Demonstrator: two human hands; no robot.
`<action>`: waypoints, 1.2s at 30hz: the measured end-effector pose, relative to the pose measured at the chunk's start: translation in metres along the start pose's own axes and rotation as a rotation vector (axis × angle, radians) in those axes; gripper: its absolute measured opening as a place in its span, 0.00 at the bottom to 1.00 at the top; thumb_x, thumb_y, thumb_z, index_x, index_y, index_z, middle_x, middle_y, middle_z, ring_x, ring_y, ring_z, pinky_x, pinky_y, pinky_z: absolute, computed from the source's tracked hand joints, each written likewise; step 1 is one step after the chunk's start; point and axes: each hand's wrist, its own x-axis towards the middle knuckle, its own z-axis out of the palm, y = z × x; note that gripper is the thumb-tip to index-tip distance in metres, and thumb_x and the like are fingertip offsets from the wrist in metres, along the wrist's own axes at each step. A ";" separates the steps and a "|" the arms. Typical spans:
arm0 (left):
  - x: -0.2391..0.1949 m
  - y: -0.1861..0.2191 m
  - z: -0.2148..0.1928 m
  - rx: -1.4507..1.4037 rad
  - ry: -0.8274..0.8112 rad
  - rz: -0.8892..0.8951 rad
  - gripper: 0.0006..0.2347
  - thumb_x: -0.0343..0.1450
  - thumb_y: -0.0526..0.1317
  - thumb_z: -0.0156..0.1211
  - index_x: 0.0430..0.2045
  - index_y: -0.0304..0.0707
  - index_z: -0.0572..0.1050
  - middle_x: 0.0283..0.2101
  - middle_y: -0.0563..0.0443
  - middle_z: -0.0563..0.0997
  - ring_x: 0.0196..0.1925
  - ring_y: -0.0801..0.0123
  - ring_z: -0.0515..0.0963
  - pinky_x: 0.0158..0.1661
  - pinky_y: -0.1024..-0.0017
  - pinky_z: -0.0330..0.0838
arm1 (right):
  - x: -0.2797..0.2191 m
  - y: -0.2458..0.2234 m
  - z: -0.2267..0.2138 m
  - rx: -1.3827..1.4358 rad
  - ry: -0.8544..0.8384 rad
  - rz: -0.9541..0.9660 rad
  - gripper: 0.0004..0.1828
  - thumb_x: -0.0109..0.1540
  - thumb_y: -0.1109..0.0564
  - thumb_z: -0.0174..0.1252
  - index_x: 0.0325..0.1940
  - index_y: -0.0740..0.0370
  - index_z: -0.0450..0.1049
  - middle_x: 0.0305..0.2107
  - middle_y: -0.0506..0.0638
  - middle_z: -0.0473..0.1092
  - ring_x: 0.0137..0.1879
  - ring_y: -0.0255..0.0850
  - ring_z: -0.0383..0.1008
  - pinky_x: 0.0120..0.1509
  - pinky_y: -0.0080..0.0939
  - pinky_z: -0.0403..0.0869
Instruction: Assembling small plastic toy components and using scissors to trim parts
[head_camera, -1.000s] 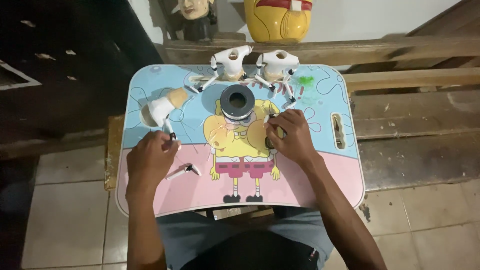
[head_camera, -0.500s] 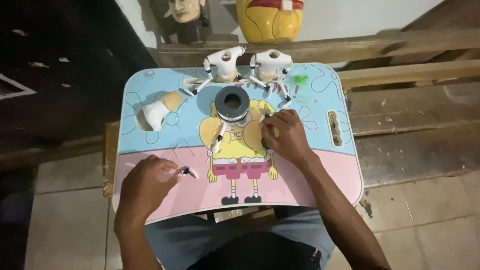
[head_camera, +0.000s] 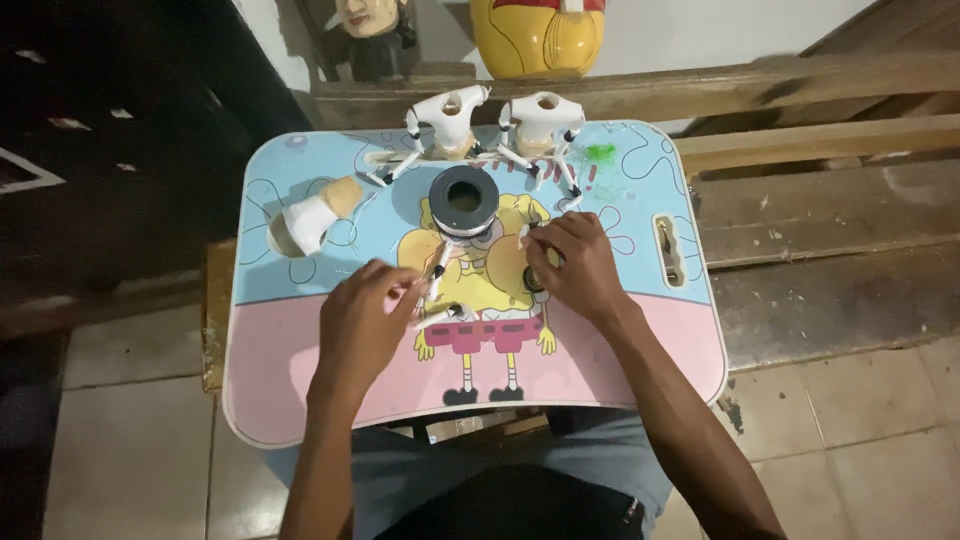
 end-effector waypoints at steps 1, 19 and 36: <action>0.012 -0.003 0.001 0.000 0.001 0.001 0.06 0.69 0.42 0.68 0.37 0.49 0.82 0.34 0.56 0.83 0.37 0.61 0.85 0.42 0.60 0.77 | -0.001 0.001 0.000 -0.001 0.001 -0.001 0.07 0.66 0.57 0.63 0.36 0.61 0.80 0.25 0.51 0.75 0.36 0.46 0.78 0.52 0.47 0.73; 0.062 -0.086 -0.029 0.510 -0.298 -0.510 0.15 0.75 0.40 0.49 0.28 0.40 0.86 0.31 0.40 0.86 0.39 0.40 0.87 0.41 0.51 0.79 | 0.000 0.002 -0.005 0.027 0.050 0.038 0.06 0.63 0.59 0.65 0.33 0.61 0.79 0.21 0.52 0.73 0.32 0.48 0.77 0.51 0.49 0.73; 0.031 -0.083 -0.092 0.262 -0.066 -0.510 0.09 0.71 0.31 0.56 0.30 0.46 0.85 0.27 0.43 0.85 0.33 0.41 0.85 0.40 0.54 0.77 | 0.003 0.001 -0.006 0.030 0.065 0.053 0.04 0.65 0.61 0.63 0.37 0.63 0.79 0.24 0.53 0.73 0.35 0.49 0.77 0.55 0.51 0.73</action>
